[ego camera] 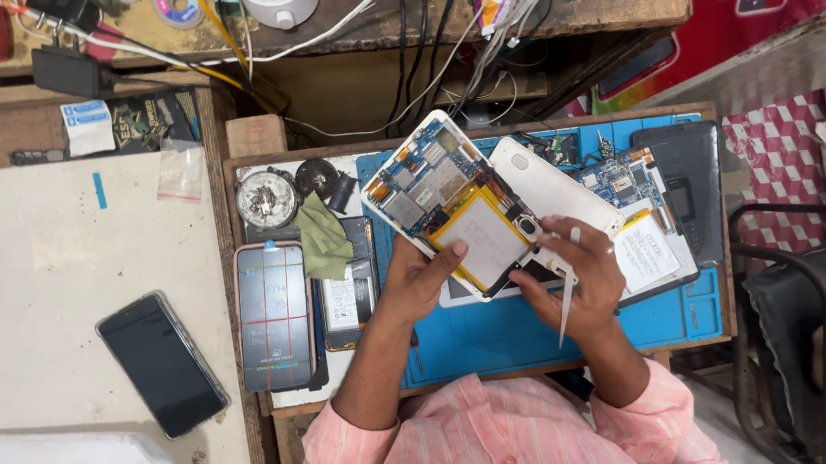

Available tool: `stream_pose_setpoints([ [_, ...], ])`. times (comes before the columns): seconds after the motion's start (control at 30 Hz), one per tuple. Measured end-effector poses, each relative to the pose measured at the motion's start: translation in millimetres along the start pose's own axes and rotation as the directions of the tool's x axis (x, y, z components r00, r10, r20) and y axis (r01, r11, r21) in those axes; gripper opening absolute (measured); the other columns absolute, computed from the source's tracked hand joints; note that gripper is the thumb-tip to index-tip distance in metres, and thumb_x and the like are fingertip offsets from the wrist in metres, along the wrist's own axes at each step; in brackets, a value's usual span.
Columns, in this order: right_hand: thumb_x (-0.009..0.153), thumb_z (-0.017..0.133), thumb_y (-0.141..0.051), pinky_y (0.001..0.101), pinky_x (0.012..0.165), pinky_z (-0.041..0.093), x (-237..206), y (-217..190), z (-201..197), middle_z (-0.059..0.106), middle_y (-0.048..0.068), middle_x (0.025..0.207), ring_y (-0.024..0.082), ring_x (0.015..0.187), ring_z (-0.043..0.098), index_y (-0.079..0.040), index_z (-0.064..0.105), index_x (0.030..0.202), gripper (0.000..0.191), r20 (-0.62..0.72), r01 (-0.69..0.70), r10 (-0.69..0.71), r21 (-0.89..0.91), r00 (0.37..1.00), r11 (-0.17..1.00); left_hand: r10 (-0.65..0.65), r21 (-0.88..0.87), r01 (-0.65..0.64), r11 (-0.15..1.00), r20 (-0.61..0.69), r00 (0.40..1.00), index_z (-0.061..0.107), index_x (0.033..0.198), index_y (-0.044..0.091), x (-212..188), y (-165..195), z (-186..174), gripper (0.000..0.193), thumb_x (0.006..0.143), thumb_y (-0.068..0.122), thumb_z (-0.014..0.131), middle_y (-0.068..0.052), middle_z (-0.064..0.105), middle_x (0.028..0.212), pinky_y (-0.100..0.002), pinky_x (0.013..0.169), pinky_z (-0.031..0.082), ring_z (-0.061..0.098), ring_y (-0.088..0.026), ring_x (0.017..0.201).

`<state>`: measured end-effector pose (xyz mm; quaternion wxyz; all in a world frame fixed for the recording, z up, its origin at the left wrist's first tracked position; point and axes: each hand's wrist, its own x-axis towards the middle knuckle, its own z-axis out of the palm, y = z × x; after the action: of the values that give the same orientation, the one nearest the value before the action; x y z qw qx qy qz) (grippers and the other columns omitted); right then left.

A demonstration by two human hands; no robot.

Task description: The person disassembles a white smartphone, removes the back cover, and manipulates internal components including the battery and motherboard. They use a metal spudger to pry parts and connect a charging cable to test the device. The person also uses a computer mouse briefly before continuing to adjust the phone's internal parts.

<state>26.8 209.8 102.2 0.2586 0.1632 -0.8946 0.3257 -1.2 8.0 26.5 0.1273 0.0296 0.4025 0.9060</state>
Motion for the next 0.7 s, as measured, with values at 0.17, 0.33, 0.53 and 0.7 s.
stream_pose_setpoints([
  [0.17, 0.081, 0.087, -0.020, 0.0324, 0.091, 0.056, -9.9, 13.7, 3.9, 0.067, 0.017, 0.124, 0.024, 0.108, 0.068, 0.004, 0.059, 0.134, 0.064, 0.019, -0.277, 0.279, 0.214, 0.960, 0.937, -0.002, -0.028, 0.001, 1.000, -0.029, 1.000, 0.047, 0.142, -0.003, -0.7, -0.1, 2.3, 0.056, 0.095, 0.008, 0.076, -0.015, 0.065, 0.130, -0.036, 0.104, 0.053, 0.063, -0.021, 0.121],
  [0.33, 0.089, 0.078, -0.004, 0.0232, 0.074, 0.056, -31.2, 32.7, 14.5, 0.074, 0.009, 0.099, 0.010, 0.084, 0.067, 0.005, 0.066, 0.120, 0.034, 0.324, -0.668, 0.631, 0.602, 0.705, 0.437, -0.057, -0.113, 0.055, 0.992, -0.010, 0.998, 0.049, 0.141, -0.004, -1.9, -12.8, 5.7, 0.053, 0.096, 0.006, 0.075, -0.016, 0.066, 0.129, -0.036, 0.105, 0.053, 0.064, -0.022, 0.120],
  [0.53, 0.090, 0.075, -0.004, 0.0195, 0.066, 0.053, -34.7, 40.5, 26.3, 0.071, 0.005, 0.096, 0.005, 0.078, 0.063, 0.002, 0.065, 0.109, 0.023, 0.341, -0.665, 0.657, 0.669, 0.672, 0.333, -0.059, -0.057, 0.056, 0.997, -0.057, 0.997, 0.044, 0.143, 0.001, -5.2, -20.2, 6.2, 0.057, 0.094, 0.000, 0.074, -0.015, 0.063, 0.130, -0.036, 0.103, 0.052, 0.063, -0.021, 0.120],
  [0.7, 0.090, 0.076, -0.005, 0.0193, 0.061, 0.051, -30.8, 36.3, 30.3, 0.069, 0.003, 0.089, 0.004, 0.073, 0.061, 0.000, 0.066, 0.105, 0.019, 0.340, -0.688, 0.684, 0.648, 0.645, 0.327, -0.043, -0.142, 0.034, 0.989, -0.057, 0.997, 0.045, 0.142, 0.000, -5.5, -19.4, 8.5, 0.054, 0.095, -0.003, 0.072, -0.016, 0.063, 0.132, -0.038, 0.109, 0.050, 0.063, -0.022, 0.123],
])
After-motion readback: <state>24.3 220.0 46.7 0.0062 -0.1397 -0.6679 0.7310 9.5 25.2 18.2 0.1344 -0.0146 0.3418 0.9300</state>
